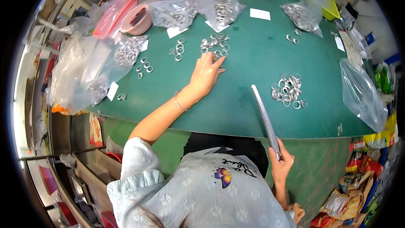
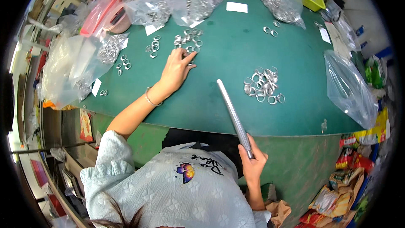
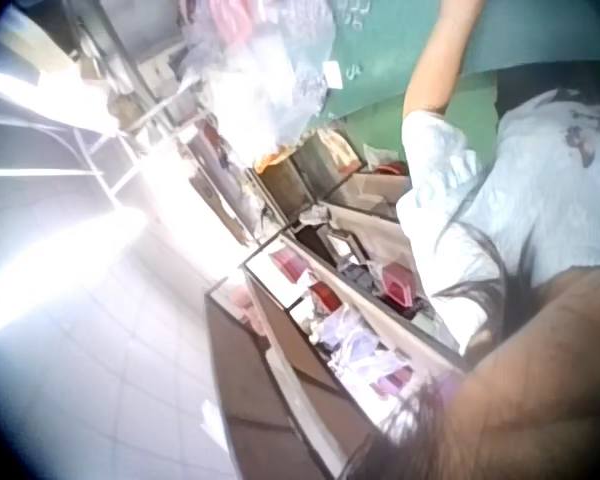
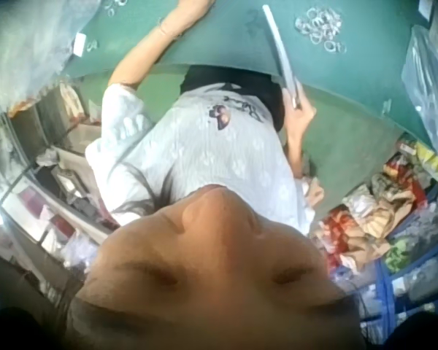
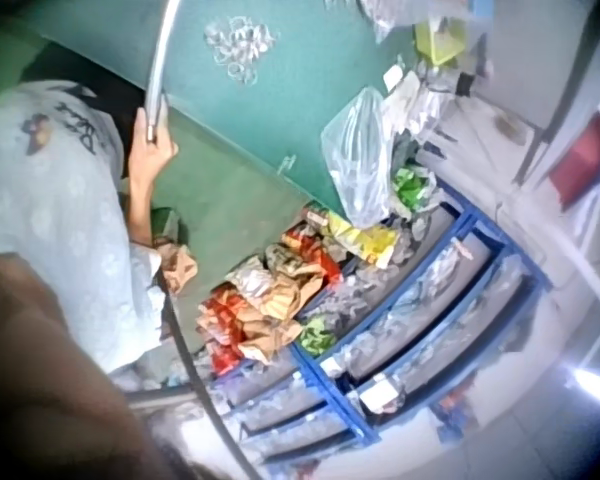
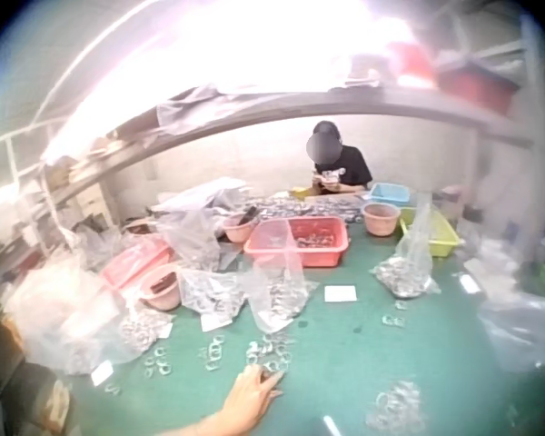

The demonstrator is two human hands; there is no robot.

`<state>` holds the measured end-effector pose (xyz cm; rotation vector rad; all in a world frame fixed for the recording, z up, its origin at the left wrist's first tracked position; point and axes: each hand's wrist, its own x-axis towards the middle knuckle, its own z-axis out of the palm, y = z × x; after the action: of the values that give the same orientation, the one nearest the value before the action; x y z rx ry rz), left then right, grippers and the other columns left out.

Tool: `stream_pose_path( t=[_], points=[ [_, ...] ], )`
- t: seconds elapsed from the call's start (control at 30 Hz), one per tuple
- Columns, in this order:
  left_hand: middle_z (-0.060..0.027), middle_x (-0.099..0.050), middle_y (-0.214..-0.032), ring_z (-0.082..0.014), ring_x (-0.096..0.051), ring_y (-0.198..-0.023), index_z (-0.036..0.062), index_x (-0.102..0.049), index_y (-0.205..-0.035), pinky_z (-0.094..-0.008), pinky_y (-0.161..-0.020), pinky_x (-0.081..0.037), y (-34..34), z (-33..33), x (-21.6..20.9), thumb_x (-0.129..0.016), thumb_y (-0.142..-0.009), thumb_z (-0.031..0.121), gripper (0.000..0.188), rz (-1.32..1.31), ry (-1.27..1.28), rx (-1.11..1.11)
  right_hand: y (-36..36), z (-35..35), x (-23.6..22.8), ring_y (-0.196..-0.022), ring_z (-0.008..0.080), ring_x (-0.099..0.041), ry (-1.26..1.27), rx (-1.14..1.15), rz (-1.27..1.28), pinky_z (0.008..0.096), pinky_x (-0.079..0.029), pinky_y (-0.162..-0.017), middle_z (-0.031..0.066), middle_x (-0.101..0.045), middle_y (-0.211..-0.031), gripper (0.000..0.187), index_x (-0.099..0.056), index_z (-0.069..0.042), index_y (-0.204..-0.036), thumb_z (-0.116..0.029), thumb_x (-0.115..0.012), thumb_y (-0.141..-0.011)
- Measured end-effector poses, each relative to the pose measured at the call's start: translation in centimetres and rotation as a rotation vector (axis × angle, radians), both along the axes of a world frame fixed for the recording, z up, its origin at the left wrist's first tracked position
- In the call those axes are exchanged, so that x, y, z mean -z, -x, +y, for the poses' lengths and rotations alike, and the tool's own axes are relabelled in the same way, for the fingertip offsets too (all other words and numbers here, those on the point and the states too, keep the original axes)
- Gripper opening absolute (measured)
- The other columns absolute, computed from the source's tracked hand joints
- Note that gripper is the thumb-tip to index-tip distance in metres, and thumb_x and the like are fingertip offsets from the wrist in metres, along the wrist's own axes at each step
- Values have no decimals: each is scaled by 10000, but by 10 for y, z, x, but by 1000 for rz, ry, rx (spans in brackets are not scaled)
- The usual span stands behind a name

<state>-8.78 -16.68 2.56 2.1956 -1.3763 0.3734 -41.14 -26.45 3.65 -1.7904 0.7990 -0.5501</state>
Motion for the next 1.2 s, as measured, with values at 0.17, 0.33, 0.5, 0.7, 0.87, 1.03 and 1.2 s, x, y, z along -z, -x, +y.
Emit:
stream_pose_path(
  t=[0.17, 0.33, 0.5, 0.7, 0.87, 1.03, 1.2],
  points=[
    [-142, -459, -1015, -296, -465, -941, 30, -534, -1117, -358, -811, -412, 4, 4, -7, -734, -657, 136, 513, 218, -31, -63, 13, -12, -5, -592, 30, -419, -17, 107, 9, 169, -360, -534, 12, -533, -683, 348, -579, 62, -1068, 1, -649, -732],
    [-143, -462, -1038, -305, -471, -963, 25, -541, -1078, -357, -840, -407, 20, -30, -17, -735, -651, 104, 475, 267, 109, 15, 29, -19, 4, -561, 19, -371, -159, 374, -96, 160, -291, -490, -39, -487, -677, 337, -574, 43, -1102, 3, -612, -770],
    [-153, -542, -919, -285, -534, -852, 0, -567, -1035, -349, -768, -439, 55, -104, -17, -670, -717, 75, 342, 445, 78, 366, 28, -24, -1, -453, -10, -314, -243, 404, -181, 158, -205, -396, -66, -406, -588, 347, -523, 42, -1164, -41, -575, -831],
    [-179, -591, -808, -322, -574, -752, -44, -609, -909, -380, -685, -462, 69, -152, -10, -700, -702, 151, 298, 533, -122, 222, 31, -19, -7, -501, -3, -343, -238, 433, -167, 154, -239, -432, -57, -444, -636, 347, -538, 49, -1150, -36, -597, -819],
    [-181, -590, -823, -339, -574, -787, -49, -616, -862, -389, -708, -468, 64, -147, -14, -669, -713, 98, 216, 431, -165, 266, 31, -19, -4, -509, -1, -346, -278, 435, -184, 152, -242, -440, -59, -444, -645, 351, -539, 50, -1148, -37, -605, -815],
    [-165, -594, -852, -339, -579, -769, -51, -617, -842, -383, -702, -476, 66, -139, -18, -645, -718, 50, 162, 389, -115, 306, 26, -21, -2, -541, 3, -358, -300, 391, -176, 149, -256, -466, -63, -452, -672, 348, -543, 54, -1141, -34, -608, -810],
    [-130, -619, -940, -219, -620, -832, -50, -600, -904, -297, -756, -499, 64, -133, -30, -645, -735, 17, 187, 834, 107, 366, 32, -23, 10, -425, 6, -328, -186, 273, -168, 168, -215, -379, -62, -407, -570, 371, -509, 67, -1163, -63, -597, -827]
  ],
)
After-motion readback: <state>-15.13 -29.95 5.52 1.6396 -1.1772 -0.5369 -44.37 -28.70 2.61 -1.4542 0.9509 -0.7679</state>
